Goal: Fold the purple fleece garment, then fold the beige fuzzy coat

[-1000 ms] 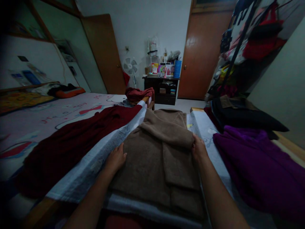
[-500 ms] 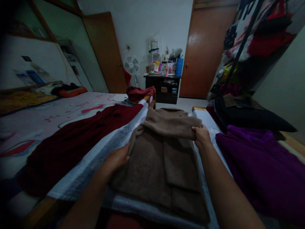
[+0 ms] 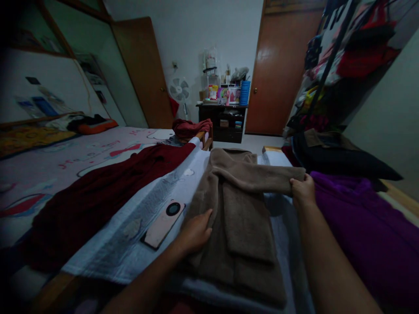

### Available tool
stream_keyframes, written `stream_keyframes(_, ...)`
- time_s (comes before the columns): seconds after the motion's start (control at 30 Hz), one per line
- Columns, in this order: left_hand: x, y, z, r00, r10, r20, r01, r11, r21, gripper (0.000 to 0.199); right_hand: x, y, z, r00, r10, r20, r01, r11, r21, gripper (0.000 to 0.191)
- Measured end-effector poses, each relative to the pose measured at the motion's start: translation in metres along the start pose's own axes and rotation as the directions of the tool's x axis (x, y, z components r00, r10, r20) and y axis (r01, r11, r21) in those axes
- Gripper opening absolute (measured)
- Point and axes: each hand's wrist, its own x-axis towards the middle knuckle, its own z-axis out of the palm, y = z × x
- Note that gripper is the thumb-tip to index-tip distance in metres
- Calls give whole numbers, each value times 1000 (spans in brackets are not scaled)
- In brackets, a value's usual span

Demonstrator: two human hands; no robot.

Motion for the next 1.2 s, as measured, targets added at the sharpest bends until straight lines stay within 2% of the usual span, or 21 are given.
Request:
stream_keyframes(0.1,3,3,18,1000,-11,26,9,998,62,65,-6,8,-6,999,-46,-9,44,980,-195,54)
stream_keyframes(0.17,3,3,20,999,-14,30,11,997,81,66,-10,6,-8,993,-119,24,121,942,-313,60)
stream_keyframes(0.23,2,2,16,999,11,34,-13,997,71,64,-15,1,-10,976,-213,49,210,853,-478,65)
stream_keyframes(0.3,2,-2,8,998,59,17,-60,997,52,50,-23,-6,-9,944,-324,58,281,703,-654,68)
stream_keyframes(0.37,4,-7,0,992,100,-72,-96,994,54,32,-34,-12,-4,902,-422,87,335,558,-760,68)
stream_keyframes(0.4,5,-10,-3,985,102,-143,-92,993,74,30,-41,-14,1,882,-452,130,375,508,-776,66)
stream_keyframes(0.47,11,-19,-6,950,57,-308,-17,991,132,30,-58,-16,17,843,-463,275,490,449,-747,59)
stream_keyframes(0.53,17,-29,-3,910,-17,-415,100,979,179,43,-78,-14,38,774,-424,470,630,439,-640,48)
stream_keyframes(0.57,19,-33,0,905,-39,-424,134,971,197,51,-89,-12,50,714,-399,576,700,445,-559,45)
stream_keyframes(0.7,25,-45,20,953,-2,-303,84,963,257,62,-139,2,93,490,-295,820,819,479,-316,47)
stream_keyframes(0.77,26,-46,27,958,21,-285,63,957,283,62,-160,10,107,443,-226,867,827,476,-298,50)
stream_keyframes(0.8,26,-46,30,957,25,-289,64,953,295,62,-168,14,112,439,-182,880,822,476,-312,50)
stream_keyframes(0.9,26,-44,33,956,32,-291,65,945,320,63,-183,27,117,478,-86,874,795,467,-388,51)
stream_keyframes(1.03,26,-41,34,954,19,-300,82,944,319,65,-187,38,116,509,-92,856,784,461,-416,50)
stream_keyframes(1.2,23,-42,34,951,12,-308,72,963,259,62,-189,33,114,524,-92,847,768,482,-422,50)
